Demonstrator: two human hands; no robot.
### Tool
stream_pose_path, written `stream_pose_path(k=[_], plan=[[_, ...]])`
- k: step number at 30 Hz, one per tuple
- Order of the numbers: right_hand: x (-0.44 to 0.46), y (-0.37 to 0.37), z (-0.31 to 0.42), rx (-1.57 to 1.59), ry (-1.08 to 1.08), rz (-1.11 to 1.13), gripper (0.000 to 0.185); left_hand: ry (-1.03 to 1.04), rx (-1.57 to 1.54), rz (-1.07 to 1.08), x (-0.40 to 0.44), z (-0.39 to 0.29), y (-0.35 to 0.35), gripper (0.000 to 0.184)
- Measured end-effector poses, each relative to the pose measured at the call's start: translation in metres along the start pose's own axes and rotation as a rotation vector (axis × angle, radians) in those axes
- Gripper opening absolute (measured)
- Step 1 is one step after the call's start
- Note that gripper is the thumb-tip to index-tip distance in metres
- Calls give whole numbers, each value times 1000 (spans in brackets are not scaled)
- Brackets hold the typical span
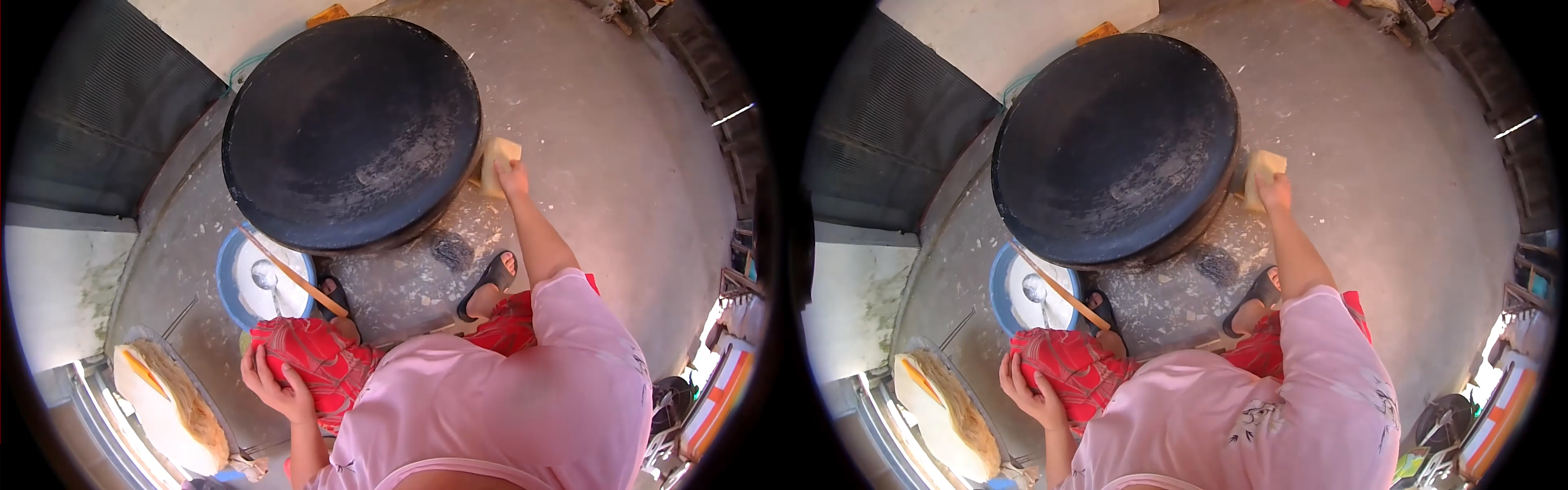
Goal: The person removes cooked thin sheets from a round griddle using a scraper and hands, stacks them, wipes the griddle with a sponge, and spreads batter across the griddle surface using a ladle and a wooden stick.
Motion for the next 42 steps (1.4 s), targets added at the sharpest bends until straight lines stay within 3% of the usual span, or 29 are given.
stream_pose_path(k=[4, 6, 11, 13, 15, 16, 17, 19, 21, 24, 26, 27, 30, 31, 32, 35, 36, 38, 39, 41, 42], plan=[[35, 70, -25, -146, -140, 279, 43, -61, 5, -18, -1, 3, 0, 40], [28, 75, -24, -356, -224, 255, 39, -70, 19, -19, -1, 5, 1, 39], [-52, 28, -2, -270, -82, 55, 37, -54, 12, -31, -1, 8, -1, 41], [-85, 71, -25, -352, -108, 250, 33, -53, 4, -36, -1, 10, -3, 42], [-146, 153, -42, -602, -318, 799, 23, -42, -43, -46, 1, 12, -7, 48], [-193, 180, -44, -420, -290, 1115, 22, -56, -62, -58, -2, 18, -7, 50], [-240, 203, -31, -341, -397, 1304, 26, -61, -61, -64, -3, 20, -8, 52], [-312, 220, -13, -151, -8, 1524, 42, -59, -74, -78, -6, 25, -11, 53], [-354, 265, 3, 26, -117, 1470, 65, -58, -97, -90, -7, 30, -14, 53], [-400, 281, 60, -35, -264, 1393, 75, -76, -151, -118, -15, 44, -20, 52], [-426, 265, 94, 178, 80, 1518, 74, -48, -244, -136, -20, 50, -24, 51], [-431, 251, 114, 183, 111, 1498, 58, -53, -284, -153, -23, 55, -26, 49], [-437, 262, 126, 396, 16, 1568, 43, -133, -437, -259, -34, 81, -35, 44], [-437, 251, 135, 431, -7, 1582, 35, -221, -624, -337, -38, 95, -36, 40], [-439, 235, 144, 404, -22, 1594, 35, -241, -623, -361, -40, 106, -36, 40], [-431, 189, 171, 393, -111, 1555, 29, -622, -682, -407, -71, 186, -2, 39], [-424, 180, 179, 389, -142, 1548, 29, -639, -684, -424, -91, 217, 20, 39], [-394, 158, 205, 294, -237, 1265, 25, -747, 67, -90, -129, 271, 72, 44], [-381, 149, 224, 194, -443, 1177, 23, -766, 64, -96, -142, 277, 81, 44], [-387, 123, 278, -56, -848, 976, 22, -1045, 376, 422, -185, 301, 121, 46], [-404, 97, 310, -211, -1041, 862, 23, -1061, 370, 425, -201, 313, 135, 46]])
Point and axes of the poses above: each hand's wrist, its own x-axis towards the middle knuckle, its own y-axis out of the palm, z = x × y, the point moved 9 cm from there along x, towards the middle knuckle, and after that the axes turned 2 degrees about z, right-handed, at the moved point
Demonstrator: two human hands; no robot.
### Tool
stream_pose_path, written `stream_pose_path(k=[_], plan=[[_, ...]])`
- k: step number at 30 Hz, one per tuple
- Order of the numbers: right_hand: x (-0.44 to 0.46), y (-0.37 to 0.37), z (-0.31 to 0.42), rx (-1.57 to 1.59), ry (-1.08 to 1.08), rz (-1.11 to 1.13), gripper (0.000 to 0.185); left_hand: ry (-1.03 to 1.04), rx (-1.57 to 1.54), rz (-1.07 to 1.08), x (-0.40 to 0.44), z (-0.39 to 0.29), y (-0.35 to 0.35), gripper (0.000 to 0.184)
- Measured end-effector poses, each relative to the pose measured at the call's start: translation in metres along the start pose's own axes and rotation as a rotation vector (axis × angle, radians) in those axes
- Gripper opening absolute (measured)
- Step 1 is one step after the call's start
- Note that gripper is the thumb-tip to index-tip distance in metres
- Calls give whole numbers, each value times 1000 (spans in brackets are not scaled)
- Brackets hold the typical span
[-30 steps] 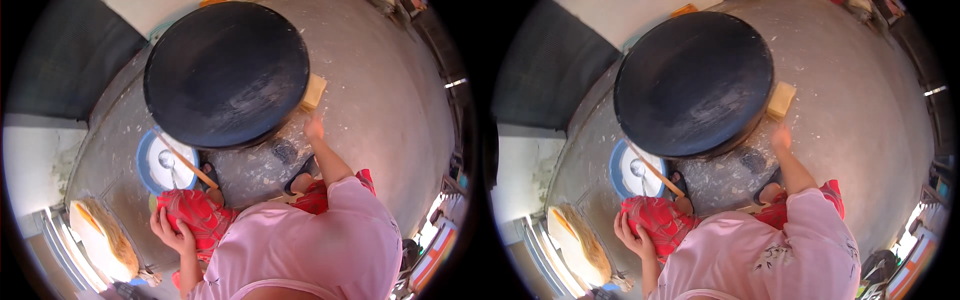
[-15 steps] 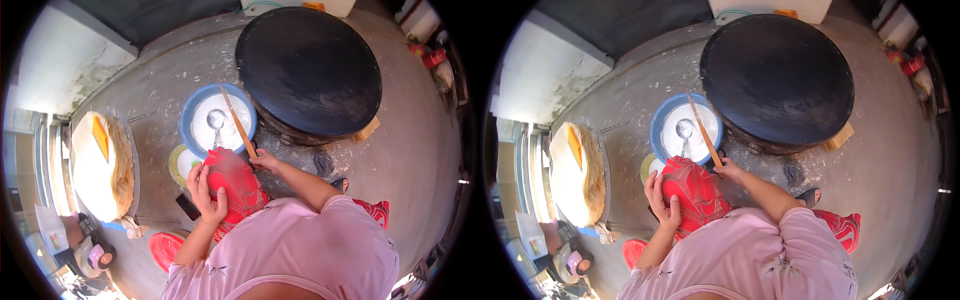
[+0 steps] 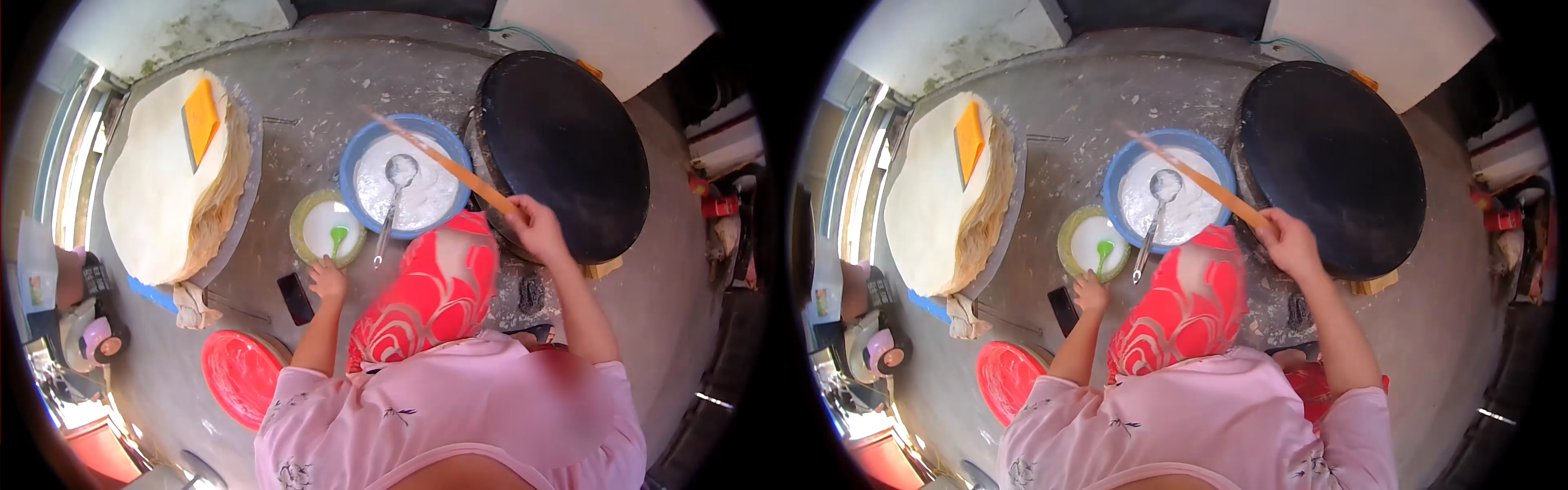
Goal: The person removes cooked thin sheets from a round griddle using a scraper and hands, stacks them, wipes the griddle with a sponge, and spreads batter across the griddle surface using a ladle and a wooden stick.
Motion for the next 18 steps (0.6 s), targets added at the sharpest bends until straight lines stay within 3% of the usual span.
stream_pose_path(k=[2, 4, 7, 8, 10, 14, 16, 18], plan=[[-2, -18, 79, -172, -198, 64, 29, -15, -131, 236, 7, 23, 60, 48], [0, -5, 128, -295, -250, 149, 32, -16, -164, 249, 11, 29, 69, 45], [0, 65, 175, -809, -359, 369, 22, 59, -254, 287, 19, 29, 83, 43], [1, 94, 179, -909, -371, 464, 19, -28, -471, 313, 26, 37, 100, 34], [6, 142, 187, -931, -391, 549, 15, -202, -906, 348, 33, 53, 126, 30], [33, 213, 149, -859, -277, 591, 18, -272, -1196, 341, -21, 56, 80, 28], [39, 223, 134, -716, -197, 533, 22, 45, -1155, 85, -31, 51, 67, 28], [39, 227, 123, -659, -172, 518, 21, 80, -1118, 92, -27, 45, 77, 29]])
Point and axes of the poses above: each hand's wrist, its own x-axis towards the middle knuckle, its own y-axis out of the palm, z = x × y, the point moved 9 cm from there along x, towards the middle knuckle, and after that the axes turned 2 degrees about z, right-handed, at the moved point
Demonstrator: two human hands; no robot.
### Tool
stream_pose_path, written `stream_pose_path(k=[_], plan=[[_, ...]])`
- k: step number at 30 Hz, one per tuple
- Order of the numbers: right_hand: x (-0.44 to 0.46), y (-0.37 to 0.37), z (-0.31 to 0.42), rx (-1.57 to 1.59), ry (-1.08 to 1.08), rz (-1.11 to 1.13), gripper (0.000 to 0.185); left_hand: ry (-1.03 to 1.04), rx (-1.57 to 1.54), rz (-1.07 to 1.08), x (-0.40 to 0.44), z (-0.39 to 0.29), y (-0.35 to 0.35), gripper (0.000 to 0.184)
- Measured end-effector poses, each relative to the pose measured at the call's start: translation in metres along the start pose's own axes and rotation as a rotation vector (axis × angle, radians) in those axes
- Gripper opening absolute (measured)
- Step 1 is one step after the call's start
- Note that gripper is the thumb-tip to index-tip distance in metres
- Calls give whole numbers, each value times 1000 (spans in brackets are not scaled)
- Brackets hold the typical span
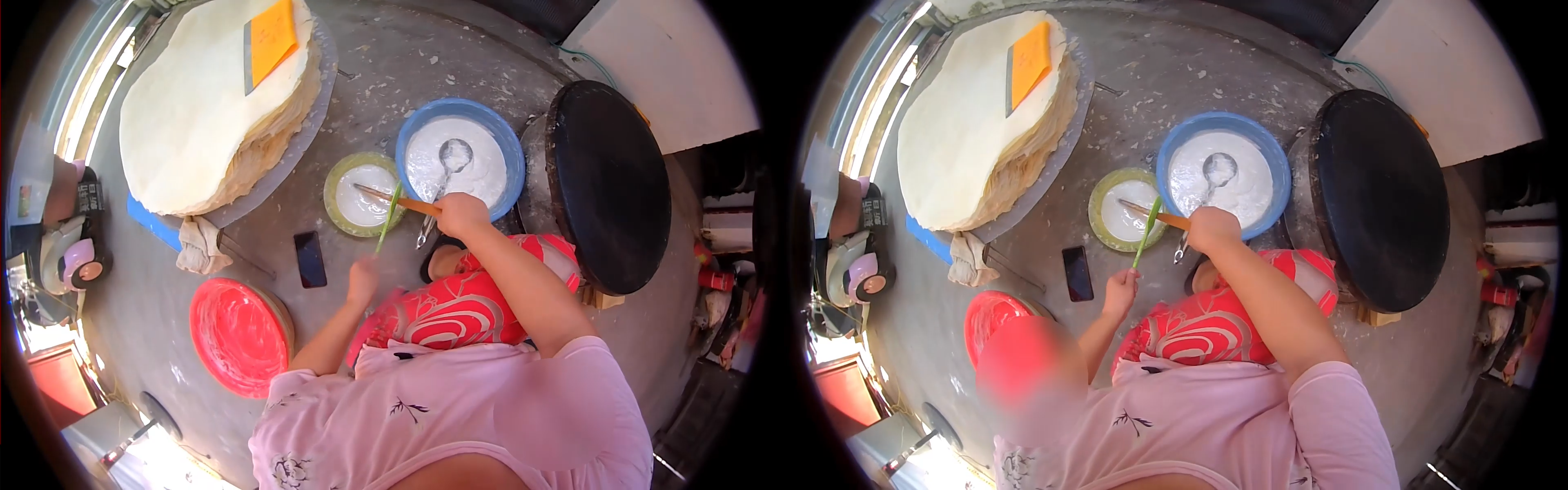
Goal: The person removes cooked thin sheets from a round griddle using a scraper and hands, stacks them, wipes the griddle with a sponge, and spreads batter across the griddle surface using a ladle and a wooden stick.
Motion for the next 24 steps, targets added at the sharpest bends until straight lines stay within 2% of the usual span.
stream_pose_path(k=[2, 4, 7, 11, 13, 16, 20, 21, 22, 24], plan=[[-4, 3, -3, 64, 23, -8, 20, 19, 41, 34, 9, 0, 4, 31], [-5, -3, -6, 109, 52, 17, 23, -282, 87, -94, 36, 20, -12, 32], [-11, -10, -7, 31, 27, -42, 25, -196, 235, -172, 68, 15, -28, 31], [-12, 0, 3, -124, -81, -29, 24, -264, 159, -182, 50, 0, -31, 30], [-13, 3, 14, -279, -153, -139, 24, -138, 42, -127, 21, -14, -14, 29], [-9, 14, 13, -391, -179, -235, 28, -94, 114, -63, 10, -28, -9, 29], [-21, -7, 7, -319, -124, -173, 29, -193, 151, -157, 59, 22, -17, 29], [-21, -7, 1, -271, -81, -88, 31, -220, 188, -166, 68, 32, -20, 30], [-21, -4, -7, -221, -39, -4, 33, -247, 226, -175, 69, 28, -24, 30], [-20, -5, -17, -118, -55, -56, 36, -245, 188, -168, 60, 19, -24, 31]])
Point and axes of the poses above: each hand's wrist, its own x-axis towards the middle knuckle, its own y-axis out of the palm, z = x × y, the point moved 9 cm from there along x, towards the middle knuckle, and after that the axes turned 2 degrees about z, right-handed, at the moved point
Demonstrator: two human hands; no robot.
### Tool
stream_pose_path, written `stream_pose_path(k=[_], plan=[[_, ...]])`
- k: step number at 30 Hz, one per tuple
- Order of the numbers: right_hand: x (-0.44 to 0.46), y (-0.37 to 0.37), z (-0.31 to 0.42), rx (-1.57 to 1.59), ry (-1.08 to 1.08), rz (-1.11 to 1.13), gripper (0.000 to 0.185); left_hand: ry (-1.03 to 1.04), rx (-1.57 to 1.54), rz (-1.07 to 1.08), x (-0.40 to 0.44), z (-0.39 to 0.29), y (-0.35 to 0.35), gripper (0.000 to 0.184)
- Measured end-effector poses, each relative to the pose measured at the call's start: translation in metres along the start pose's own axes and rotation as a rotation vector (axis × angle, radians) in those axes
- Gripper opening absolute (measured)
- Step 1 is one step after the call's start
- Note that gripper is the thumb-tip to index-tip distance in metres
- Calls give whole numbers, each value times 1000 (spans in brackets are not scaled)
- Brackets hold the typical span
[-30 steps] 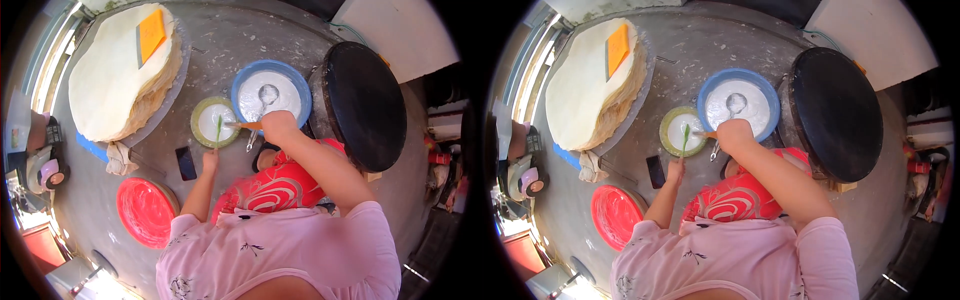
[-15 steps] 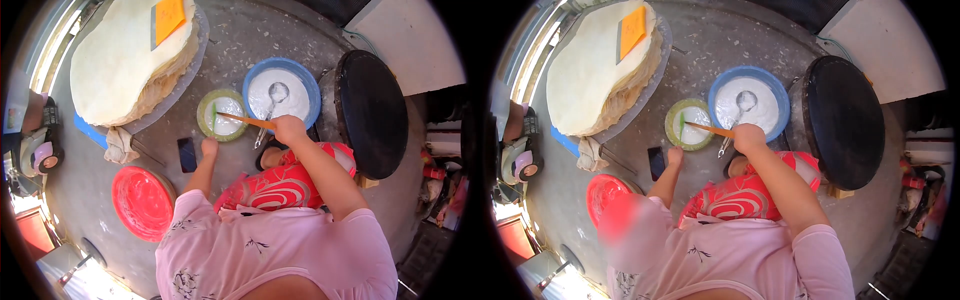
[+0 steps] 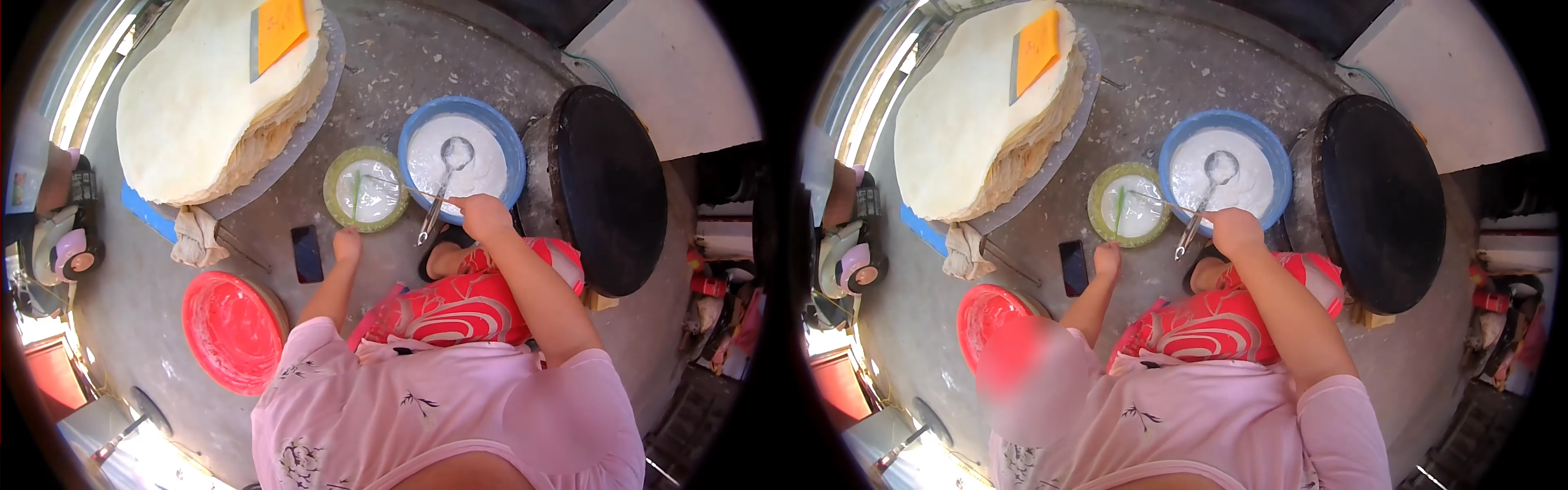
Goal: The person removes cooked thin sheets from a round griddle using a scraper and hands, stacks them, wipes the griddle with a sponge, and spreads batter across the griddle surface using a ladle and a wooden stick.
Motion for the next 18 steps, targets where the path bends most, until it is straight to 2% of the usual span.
stream_pose_path(k=[2, 4, 7, 8, 10, 11, 13, 16, 18], plan=[[2, -4, 1, 110, -15, -54, 38, -2, -29, 7, -25, -12, -9, 31], [1, 26, -8, 485, 231, 300, 43, 217, -130, 23, -51, -37, -8, 33], [0, 41, -6, 589, 286, 359, 43, 150, -62, 139, -44, -38, 11, 32], [-3, 38, -6, 589, 287, 357, 43, 152, -63, 139, -32, -35, 14, 32], [-10, 19, -12, 490, 305, 306, 42, -18, 44, 97, -4, -11, 16, 31], [-16, 11, -15, 487, 304, 300, 42, -15, 39, 94, -4, -16, 14, 31], [-24, -33, -10, 99, 105, -19, 42, -9, 135, 86, -5, -24, 0, 29], [-37, -40, -3, 156, 79, 60, 41, 28, 293, 36, -25, -45, -25, 28], [-41, -26, 1, 157, 31, 106, 41, 140, 430, 3, -35, -58, -35, 29]])
Point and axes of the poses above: each hand's wrist, its own x-axis towards the middle knuckle, its own y-axis out of the palm, z = x × y, the point moved 9 cm from there along x, towards the middle knuckle, and after that the axes turned 2 degrees about z, right-handed, at the moved point
